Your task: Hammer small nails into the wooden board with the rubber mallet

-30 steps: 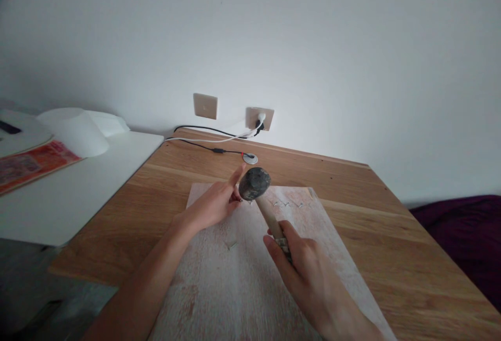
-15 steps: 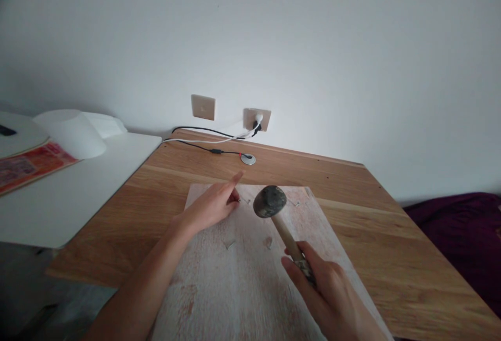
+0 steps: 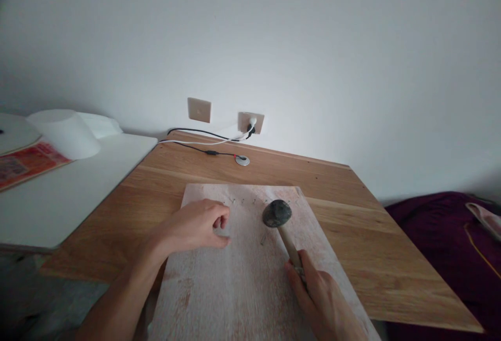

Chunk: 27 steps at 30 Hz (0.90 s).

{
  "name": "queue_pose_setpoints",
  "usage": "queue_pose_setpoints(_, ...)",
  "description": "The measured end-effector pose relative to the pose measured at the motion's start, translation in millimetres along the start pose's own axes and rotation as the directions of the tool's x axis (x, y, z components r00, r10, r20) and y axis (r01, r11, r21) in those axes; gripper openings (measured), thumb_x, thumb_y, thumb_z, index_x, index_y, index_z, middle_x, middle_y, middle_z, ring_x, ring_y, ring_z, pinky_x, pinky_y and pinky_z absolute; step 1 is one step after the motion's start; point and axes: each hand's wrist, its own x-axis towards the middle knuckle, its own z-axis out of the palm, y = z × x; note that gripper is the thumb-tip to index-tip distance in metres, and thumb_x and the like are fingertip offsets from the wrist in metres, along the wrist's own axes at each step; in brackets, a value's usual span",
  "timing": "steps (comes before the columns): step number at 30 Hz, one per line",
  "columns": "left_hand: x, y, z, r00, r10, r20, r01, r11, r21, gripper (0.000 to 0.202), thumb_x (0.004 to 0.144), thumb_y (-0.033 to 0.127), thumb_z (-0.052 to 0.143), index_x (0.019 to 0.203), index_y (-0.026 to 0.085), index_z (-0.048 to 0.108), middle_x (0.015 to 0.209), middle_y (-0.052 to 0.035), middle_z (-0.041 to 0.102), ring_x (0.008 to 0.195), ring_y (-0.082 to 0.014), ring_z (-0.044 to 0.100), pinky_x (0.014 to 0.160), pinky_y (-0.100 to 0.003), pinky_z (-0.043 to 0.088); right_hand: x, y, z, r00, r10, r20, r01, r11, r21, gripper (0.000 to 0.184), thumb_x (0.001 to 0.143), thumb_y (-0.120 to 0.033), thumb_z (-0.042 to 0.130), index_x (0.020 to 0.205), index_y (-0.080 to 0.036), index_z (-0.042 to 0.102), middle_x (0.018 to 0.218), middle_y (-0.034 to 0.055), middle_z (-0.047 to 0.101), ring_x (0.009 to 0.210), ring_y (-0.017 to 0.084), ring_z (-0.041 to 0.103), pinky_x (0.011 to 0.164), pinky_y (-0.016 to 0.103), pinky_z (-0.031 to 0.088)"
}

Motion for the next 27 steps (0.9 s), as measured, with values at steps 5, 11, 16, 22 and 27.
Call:
queue_pose_setpoints(5,-0.9,9.4,10.1,0.995,-0.01,0.095,-0.005,0.987,0.161,0.012,0.074,0.022,0.073,0.069,0.019,0.063,0.079,-0.0043,0.069,0.072,-0.0189,0.061,0.065,-0.031,0.04,-13.6,18.0,24.5,0.971,-0.237,-0.045,0.215,0.935,-0.282,0.059,0.092,0.002,0.035,0.134,-0.021,0.068,0.14,0.0232,0.067,0.096,0.029,0.078,0.084,0.044,0.063)
queue_pose_setpoints(11,-1.7,-1.4,9.9,0.998,0.068,0.0,-0.068,0.993,0.093,0.009,0.075,0.01,0.064,0.07,0.018,0.062,0.086,-0.0044,0.069,0.076,-0.0176,0.062,0.068,-0.03,0.041,-12.0,18.0,22.5,0.959,-0.274,-0.073,0.235,0.913,-0.334,0.059,0.091,0.005,0.035,0.132,-0.021,0.069,0.137,0.0224,0.069,0.092,0.027,0.078,0.082,0.041,0.063)
queue_pose_setpoints(16,-0.4,-20.8,0.4,0.988,-0.036,-0.153,0.032,0.999,-0.026,0.01,0.079,0.009,0.06,0.077,0.019,0.062,0.077,-0.0008,0.067,0.072,-0.0155,0.06,0.065,-0.027,0.037,-5.0,2.6,2.6,0.976,-0.216,0.036,0.212,0.891,-0.402,0.06,0.092,0.007,0.031,0.13,-0.019,0.071,0.136,0.0212,0.071,0.097,0.026,0.078,0.089,0.045,0.062)
queue_pose_setpoints(22,10.2,-33.8,0.2,0.964,0.007,-0.265,-0.027,0.997,-0.072,0.017,0.08,0.003,0.058,0.081,0.019,0.064,0.081,-0.0002,0.069,0.077,-0.0158,0.063,0.071,-0.027,0.042,0.7,-7.1,-6.5,0.983,-0.179,0.049,0.185,0.91,-0.372,0.061,0.092,0.006,0.03,0.125,-0.02,0.074,0.134,0.0181,0.073,0.095,0.027,0.08,0.086,0.044,0.065)
queue_pose_setpoints(27,21.3,-35.2,2.8,0.956,0.026,-0.291,-0.058,0.993,-0.103,0.022,0.087,0.002,0.057,0.091,0.019,0.071,0.097,-0.0034,0.073,0.09,-0.0178,0.068,0.084,-0.03,0.049,-0.6,0.1,-0.7,0.982,-0.188,-0.005,0.18,0.947,-0.264,0.058,0.09,0.004,0.033,0.123,-0.019,0.076,0.131,0.0209,0.073,0.089,0.03,0.08,0.078,0.045,0.066)
